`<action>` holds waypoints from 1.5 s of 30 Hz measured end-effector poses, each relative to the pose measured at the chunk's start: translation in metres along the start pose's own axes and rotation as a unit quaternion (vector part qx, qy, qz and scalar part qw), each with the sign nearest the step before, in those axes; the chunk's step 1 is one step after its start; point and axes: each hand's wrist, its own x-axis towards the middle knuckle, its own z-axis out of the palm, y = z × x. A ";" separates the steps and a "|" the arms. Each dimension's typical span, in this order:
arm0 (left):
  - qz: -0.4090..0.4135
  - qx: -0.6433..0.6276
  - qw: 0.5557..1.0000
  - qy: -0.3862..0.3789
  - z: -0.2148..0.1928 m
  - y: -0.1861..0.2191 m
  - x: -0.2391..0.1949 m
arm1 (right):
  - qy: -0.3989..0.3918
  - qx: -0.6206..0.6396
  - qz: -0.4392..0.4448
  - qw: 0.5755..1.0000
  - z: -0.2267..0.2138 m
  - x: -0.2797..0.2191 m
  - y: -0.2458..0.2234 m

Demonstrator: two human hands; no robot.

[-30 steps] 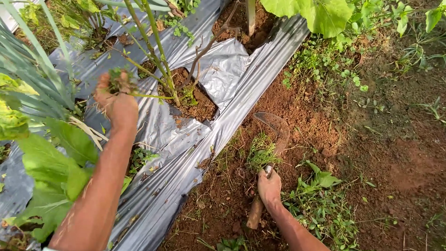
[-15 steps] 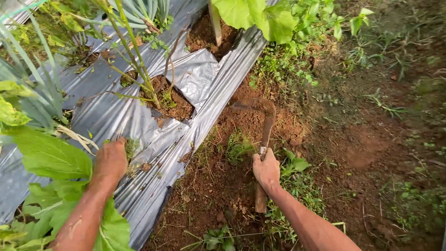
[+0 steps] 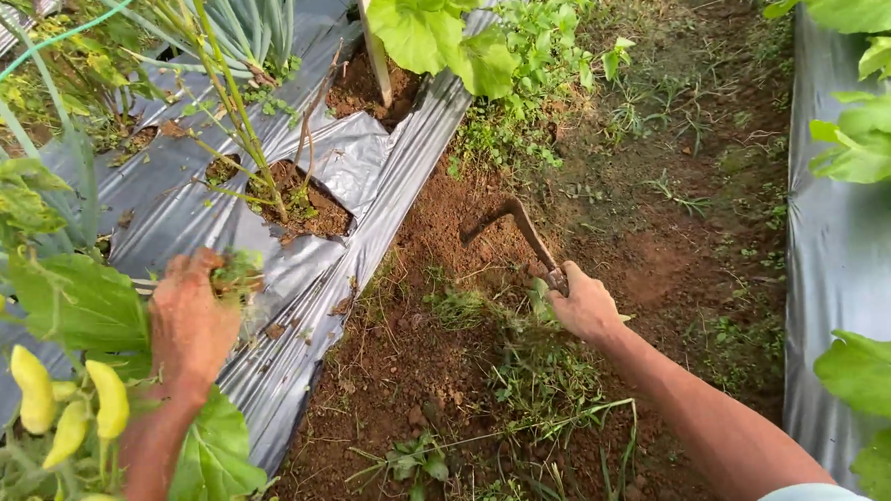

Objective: Clearing weeds from a vegetable field using a hand hoe and manual pulling.

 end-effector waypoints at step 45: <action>-0.337 -0.727 0.518 -0.299 0.169 0.224 -0.146 | 0.021 0.497 0.198 0.844 0.012 -0.164 -0.063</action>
